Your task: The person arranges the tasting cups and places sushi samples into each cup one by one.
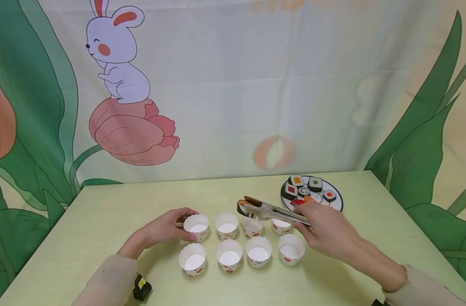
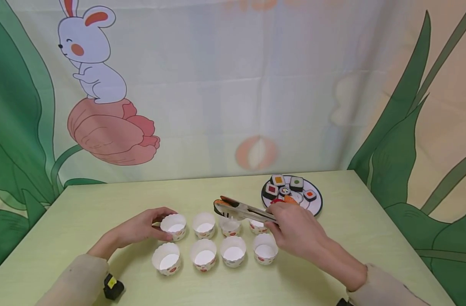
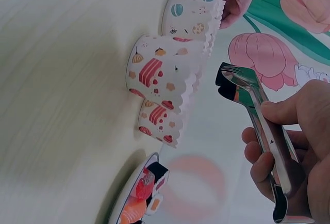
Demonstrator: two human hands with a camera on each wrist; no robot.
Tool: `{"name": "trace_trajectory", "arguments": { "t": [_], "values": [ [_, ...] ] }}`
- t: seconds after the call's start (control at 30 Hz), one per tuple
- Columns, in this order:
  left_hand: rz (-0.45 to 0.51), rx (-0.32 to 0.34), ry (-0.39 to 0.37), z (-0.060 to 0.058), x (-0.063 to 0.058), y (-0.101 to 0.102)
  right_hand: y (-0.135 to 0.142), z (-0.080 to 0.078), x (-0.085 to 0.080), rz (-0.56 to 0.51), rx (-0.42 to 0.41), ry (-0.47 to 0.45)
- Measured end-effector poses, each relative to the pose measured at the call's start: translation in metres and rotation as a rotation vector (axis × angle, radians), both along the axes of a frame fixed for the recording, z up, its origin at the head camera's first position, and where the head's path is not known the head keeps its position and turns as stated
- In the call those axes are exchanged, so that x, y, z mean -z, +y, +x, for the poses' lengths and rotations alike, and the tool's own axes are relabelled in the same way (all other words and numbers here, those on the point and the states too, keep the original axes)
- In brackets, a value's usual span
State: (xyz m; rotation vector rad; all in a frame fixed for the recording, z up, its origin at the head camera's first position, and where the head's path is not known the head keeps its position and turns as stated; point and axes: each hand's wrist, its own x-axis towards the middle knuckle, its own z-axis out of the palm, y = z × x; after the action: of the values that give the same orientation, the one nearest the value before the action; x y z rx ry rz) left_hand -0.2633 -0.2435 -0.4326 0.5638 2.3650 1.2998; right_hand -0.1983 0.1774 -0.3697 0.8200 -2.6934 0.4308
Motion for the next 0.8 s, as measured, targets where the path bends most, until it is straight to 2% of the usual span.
{"name": "trace_trajectory", "arguments": {
  "t": [0.27,0.57,0.8],
  "values": [
    [-0.006,0.003,-0.002,-0.002,0.001,0.0,-0.01,0.0,0.003,-0.005,-0.007,-0.031],
    [-0.011,-0.003,-0.004,-0.004,0.0,0.0,-0.022,-0.004,0.004,-0.022,-0.06,0.034],
    [-0.001,-0.002,-0.007,-0.004,0.002,-0.001,-0.032,-0.004,0.004,-0.036,-0.073,-0.001]
  ]
}}
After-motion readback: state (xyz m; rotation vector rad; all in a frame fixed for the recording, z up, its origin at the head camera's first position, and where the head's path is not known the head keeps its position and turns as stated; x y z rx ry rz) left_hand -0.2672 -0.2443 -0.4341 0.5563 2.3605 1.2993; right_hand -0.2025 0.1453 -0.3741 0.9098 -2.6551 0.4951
